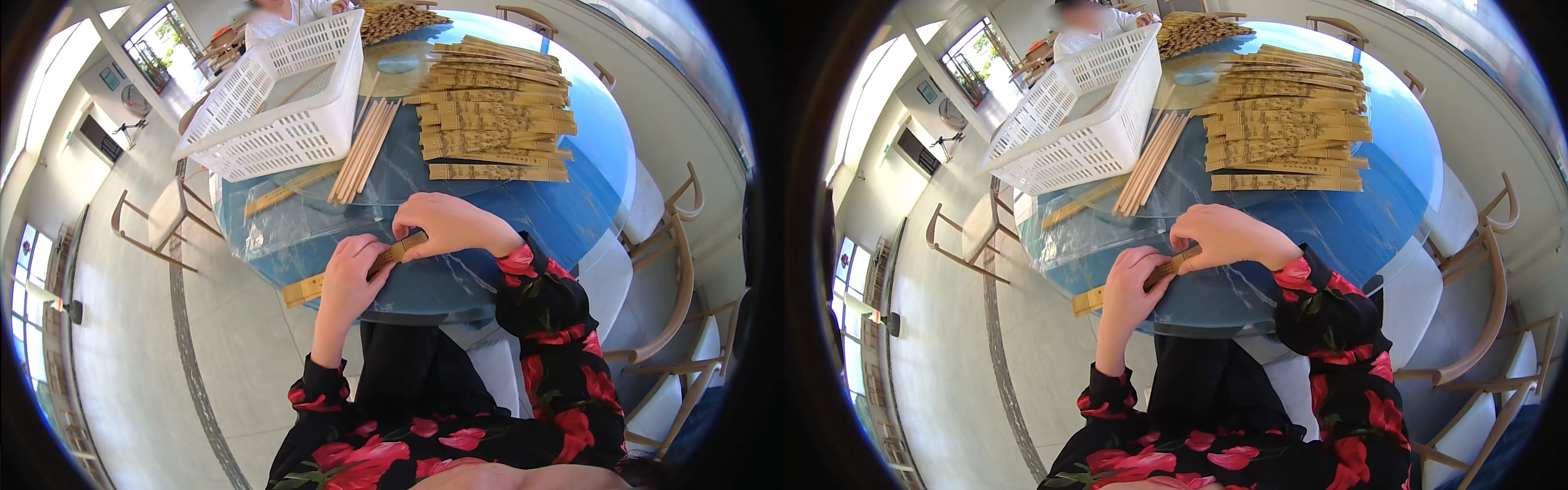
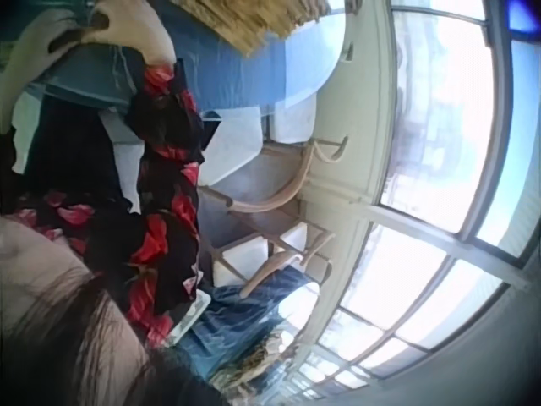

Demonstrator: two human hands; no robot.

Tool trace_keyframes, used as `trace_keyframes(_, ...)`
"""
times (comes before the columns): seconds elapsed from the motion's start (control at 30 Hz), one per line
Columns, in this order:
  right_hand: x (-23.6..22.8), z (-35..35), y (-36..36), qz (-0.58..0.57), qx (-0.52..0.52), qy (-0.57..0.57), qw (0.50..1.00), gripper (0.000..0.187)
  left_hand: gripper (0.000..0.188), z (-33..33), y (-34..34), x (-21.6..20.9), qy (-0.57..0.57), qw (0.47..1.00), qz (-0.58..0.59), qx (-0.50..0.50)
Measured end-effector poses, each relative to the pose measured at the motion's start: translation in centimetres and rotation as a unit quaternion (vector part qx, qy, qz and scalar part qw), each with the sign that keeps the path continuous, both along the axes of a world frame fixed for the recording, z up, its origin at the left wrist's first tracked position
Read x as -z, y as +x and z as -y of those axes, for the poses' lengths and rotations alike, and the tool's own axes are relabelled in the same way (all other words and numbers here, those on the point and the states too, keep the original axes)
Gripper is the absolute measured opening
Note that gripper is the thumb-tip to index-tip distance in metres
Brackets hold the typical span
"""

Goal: The person inserts thin wooden sticks into pre-cut slots on flat bamboo strips, one at a time, and places the completed units into a white basket. The person repeats this insertion and stacking process throughout the clip.

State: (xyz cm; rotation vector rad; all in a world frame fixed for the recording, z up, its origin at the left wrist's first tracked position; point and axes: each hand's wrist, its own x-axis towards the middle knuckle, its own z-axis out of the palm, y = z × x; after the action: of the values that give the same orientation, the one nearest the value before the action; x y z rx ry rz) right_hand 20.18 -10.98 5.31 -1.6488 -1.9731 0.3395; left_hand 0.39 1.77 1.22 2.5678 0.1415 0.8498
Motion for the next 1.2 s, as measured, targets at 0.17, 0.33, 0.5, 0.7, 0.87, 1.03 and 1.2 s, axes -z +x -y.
trace_keyframes(0.17, 1.5, 0.6, 0.6, -0.009, -0.041, -0.018, 0.999, 0.032, 0.017, 0.2, 0.2, 0.3, -0.034, 0.999, 0.022, -0.012)
trace_keyframes(0.33, 1.4, 0.4, 0.6, -0.043, -0.03, -0.004, 0.999, 0.022, 0.012, 0.1, 0.1, 0.4, -0.06, 0.998, 0.027, -0.021)
trace_keyframes(0.5, 1.2, 0.2, 0.2, -0.063, 0.044, 0.005, 0.997, 0.013, 0.012, 0.1, 0.1, 0.2, -0.05, 0.998, 0.033, -0.018)
trace_keyframes(0.7, 0.9, -0.1, -0.4, -0.092, 0.121, 0.094, 0.984, 0.009, 0.011, 0.4, -0.3, 0.5, 0.012, 0.994, 0.052, -0.09)
trace_keyframes(0.87, 1.0, -0.5, -0.6, -0.351, 0.134, 0.028, 0.926, 0.01, 0.01, 0.4, -0.6, 0.8, 0.021, 0.989, 0.074, -0.127)
trace_keyframes(1.03, 1.8, -0.6, 0.5, -0.372, 0.136, 0.081, 0.914, 0.016, 0.008, 0.7, -0.5, -0.1, 0.106, 0.967, 0.107, -0.204)
trace_keyframes(1.2, 1.2, -0.5, 0.7, -0.447, 0.103, 0.127, 0.879, 0.027, 0.006, 0.8, -1.9, 0.6, -0.06, 0.937, 0.216, -0.267)
